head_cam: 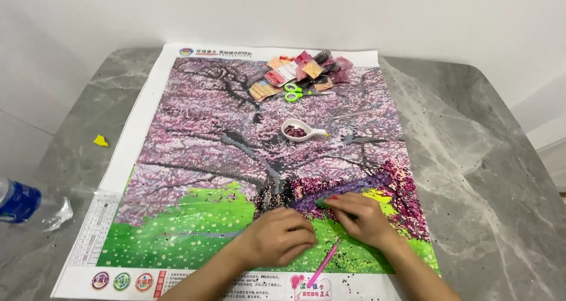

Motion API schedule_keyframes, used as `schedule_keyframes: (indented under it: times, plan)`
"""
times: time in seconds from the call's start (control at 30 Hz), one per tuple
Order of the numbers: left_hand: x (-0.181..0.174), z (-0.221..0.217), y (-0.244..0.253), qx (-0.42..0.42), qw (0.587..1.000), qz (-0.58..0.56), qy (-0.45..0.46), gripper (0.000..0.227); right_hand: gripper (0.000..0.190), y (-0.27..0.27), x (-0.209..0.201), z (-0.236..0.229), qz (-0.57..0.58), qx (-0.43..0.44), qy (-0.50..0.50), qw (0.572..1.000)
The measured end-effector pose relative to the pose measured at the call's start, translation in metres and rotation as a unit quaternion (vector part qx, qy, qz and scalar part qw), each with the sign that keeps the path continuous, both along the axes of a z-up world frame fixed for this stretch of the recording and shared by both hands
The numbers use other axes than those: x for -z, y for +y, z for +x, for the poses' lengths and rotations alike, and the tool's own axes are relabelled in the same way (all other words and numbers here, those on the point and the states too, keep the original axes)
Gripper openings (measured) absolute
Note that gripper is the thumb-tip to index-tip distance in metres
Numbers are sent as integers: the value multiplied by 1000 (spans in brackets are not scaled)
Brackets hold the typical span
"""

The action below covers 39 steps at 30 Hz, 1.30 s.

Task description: The person is performing diamond painting, which involves using a specialized pen tool to pick up small resin diamonds and place them onto a sticky, color-coded canvas, and then using a ruler to align the rows.

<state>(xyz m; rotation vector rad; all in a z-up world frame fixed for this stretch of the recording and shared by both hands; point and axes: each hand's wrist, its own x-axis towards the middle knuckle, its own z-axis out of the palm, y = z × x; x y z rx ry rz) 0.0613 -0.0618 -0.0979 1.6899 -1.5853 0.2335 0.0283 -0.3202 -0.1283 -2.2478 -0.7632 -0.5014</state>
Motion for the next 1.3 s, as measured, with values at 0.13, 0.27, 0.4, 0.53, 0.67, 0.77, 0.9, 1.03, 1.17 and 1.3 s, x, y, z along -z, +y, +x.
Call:
schedule_keyframes:
  times: [0.13, 0.27, 0.4, 0.53, 0.67, 0.77, 0.9, 1.03, 1.17, 1.3]
  plan:
    - [33, -16, -11, 43, 998, 31, -14, 23, 22, 5, -4, -5, 10, 58, 14, 998]
    - [30, -35, -22, 64, 996, 6, -61, 12, 22, 14, -18, 3, 23, 24, 0, 999]
    - [36, -31, -17, 72, 996, 38, -48, 13, 24, 21, -24, 10, -14, -36, -28, 999]
    - [37, -24, -10, 76, 993, 77, -43, 25, 30, 25, -12, 12, -6, -42, -9, 999]
    - [13, -24, -9, 26, 993, 10, -113, 15, 26, 18, -6, 7, 44, -10, 11, 999]
    - [2, -25, -9, -11, 989, 16, -145, 17, 21, 16, -4, 4, 118, 35, 51, 991]
    - [-4, -26, -10, -29, 992, 12, -121, 5, 37, 25, -12, -4, 219, 30, 165, 961]
    - [-53, -8, -11, 34, 880, 123, 458, 44, 39, 32, -16, -12, 307, 30, 282, 909]
    - [21, -8, -7, -97, 947, -153, 265, 10, 36, 43, -25, -18, 294, 4, 311, 904]
    - [19, -6, -7, -61, 882, -217, 414, 6, 29, 55, -31, -22, 338, 5, 326, 883]
